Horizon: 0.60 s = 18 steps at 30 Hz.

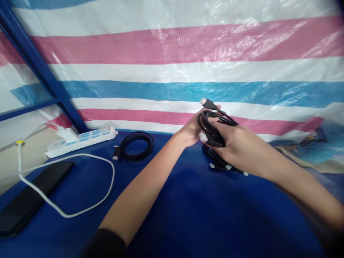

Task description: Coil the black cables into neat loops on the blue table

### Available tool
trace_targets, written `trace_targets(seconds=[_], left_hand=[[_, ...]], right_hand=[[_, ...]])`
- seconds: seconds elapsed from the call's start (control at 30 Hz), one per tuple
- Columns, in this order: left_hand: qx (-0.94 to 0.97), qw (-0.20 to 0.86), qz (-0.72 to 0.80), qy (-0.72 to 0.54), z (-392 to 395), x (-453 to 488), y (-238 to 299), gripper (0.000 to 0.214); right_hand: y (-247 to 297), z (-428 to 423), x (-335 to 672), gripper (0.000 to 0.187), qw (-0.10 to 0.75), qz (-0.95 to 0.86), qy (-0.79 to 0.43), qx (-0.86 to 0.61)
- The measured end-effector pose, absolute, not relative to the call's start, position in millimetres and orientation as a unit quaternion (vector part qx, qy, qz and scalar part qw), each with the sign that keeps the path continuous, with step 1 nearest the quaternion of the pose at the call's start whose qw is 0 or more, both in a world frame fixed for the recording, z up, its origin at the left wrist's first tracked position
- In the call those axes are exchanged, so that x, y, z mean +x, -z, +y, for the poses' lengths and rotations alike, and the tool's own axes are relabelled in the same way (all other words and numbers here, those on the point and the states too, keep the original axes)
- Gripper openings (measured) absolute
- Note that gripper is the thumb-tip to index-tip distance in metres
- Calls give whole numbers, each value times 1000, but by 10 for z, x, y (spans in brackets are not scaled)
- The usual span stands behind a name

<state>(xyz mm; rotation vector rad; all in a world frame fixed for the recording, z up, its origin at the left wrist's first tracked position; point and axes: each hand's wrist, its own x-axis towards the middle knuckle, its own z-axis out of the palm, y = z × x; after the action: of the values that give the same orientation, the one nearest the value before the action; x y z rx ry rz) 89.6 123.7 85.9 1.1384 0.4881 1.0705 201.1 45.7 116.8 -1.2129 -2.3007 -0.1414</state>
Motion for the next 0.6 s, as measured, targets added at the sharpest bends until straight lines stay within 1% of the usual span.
trace_targets(seconds=[0.03,0.17,0.23,0.3,0.37,0.43,0.5,0.6], left_hand=[[554,663,200,-462,1329,958,-783,26],[620,632,226,-407,1591,1144,-438,45],[648,598,278,-381,1624,1215,-289,47],[677,541,329,-375,1599,1294,-177,45],[713,478,351,-374,1540,1387,-97,43],[752,430,350,-357,1477,1479,-30,36],[778,396,354,-337,1426,1546,35,28],[789,342,380,-340,1371,1583,122,27]], right_hand=[[-1079,510,2157,25,215,-857,71,-464],[-695,700,2669,24,110,-856,37,-503],[-521,787,2824,23,68,-859,22,-508],[-395,859,2911,28,43,-860,7,-508],[-331,898,2958,34,33,-863,-5,-505],[-315,894,2999,38,37,-865,-7,-500],[-319,845,3056,41,55,-868,3,-494],[-332,719,3187,52,105,-862,34,-496]])
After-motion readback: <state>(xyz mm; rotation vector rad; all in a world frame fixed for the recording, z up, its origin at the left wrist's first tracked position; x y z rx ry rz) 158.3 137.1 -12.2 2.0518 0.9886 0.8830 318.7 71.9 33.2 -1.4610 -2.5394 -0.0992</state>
